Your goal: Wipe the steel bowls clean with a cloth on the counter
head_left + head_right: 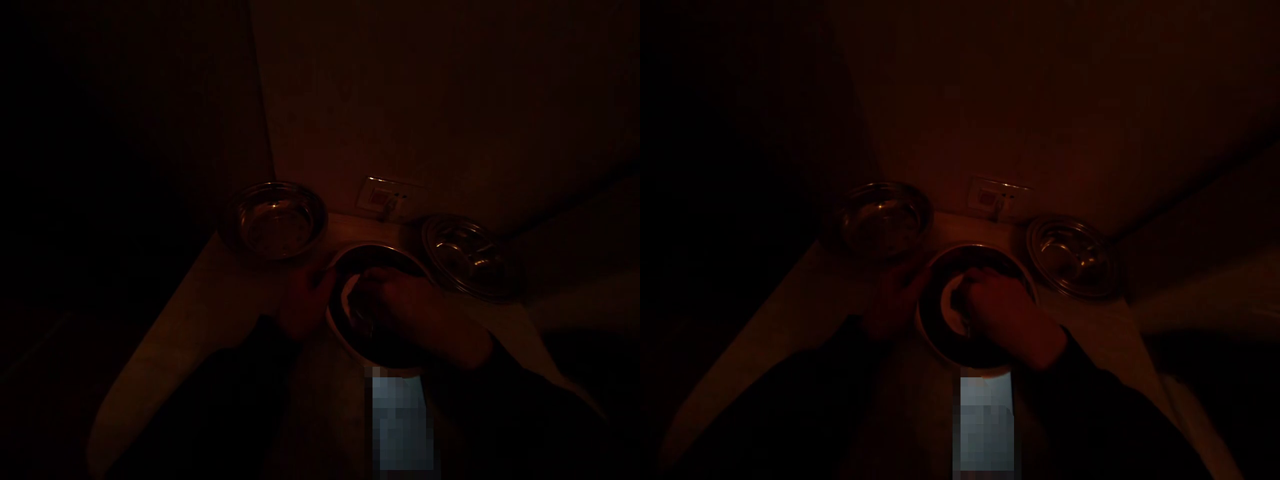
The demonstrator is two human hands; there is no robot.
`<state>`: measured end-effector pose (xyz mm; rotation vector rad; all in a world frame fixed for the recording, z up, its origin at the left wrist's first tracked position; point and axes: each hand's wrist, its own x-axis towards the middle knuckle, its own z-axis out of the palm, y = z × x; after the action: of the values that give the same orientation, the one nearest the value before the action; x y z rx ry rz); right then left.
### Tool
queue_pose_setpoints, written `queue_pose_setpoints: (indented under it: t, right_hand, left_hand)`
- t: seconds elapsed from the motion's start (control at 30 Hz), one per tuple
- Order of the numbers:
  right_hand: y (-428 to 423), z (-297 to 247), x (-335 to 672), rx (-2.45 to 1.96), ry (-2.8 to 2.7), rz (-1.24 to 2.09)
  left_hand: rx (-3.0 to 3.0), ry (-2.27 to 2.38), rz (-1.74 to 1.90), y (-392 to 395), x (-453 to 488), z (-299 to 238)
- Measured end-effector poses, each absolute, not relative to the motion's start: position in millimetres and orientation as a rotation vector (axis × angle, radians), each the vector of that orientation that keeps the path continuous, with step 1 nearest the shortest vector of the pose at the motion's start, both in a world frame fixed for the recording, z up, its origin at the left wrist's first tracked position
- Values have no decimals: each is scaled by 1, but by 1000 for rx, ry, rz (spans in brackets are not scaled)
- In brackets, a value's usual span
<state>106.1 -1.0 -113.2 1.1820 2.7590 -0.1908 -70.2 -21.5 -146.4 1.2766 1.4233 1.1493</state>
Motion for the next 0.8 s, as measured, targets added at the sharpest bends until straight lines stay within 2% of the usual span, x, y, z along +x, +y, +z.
queue_pose_setpoints:
  t: [0.1, 0.3, 0.53, 0.8]
  right_hand:
    - [2, -112, 107, 1219, 2745, -154]
    - [-11, -107, 99, 934, 2852, -324]
    - [2, -109, 113, 1170, 2705, -193]
    - [-11, -103, 102, 979, 2787, -359]
  left_hand:
    - [1278, 1432, 1158, -21, -70, -149]
    - [1292, 1384, 1172, -22, -70, -151]
    - [1257, 1443, 1142, -22, -70, -151]
    - [1265, 1446, 1153, -22, -71, -149]
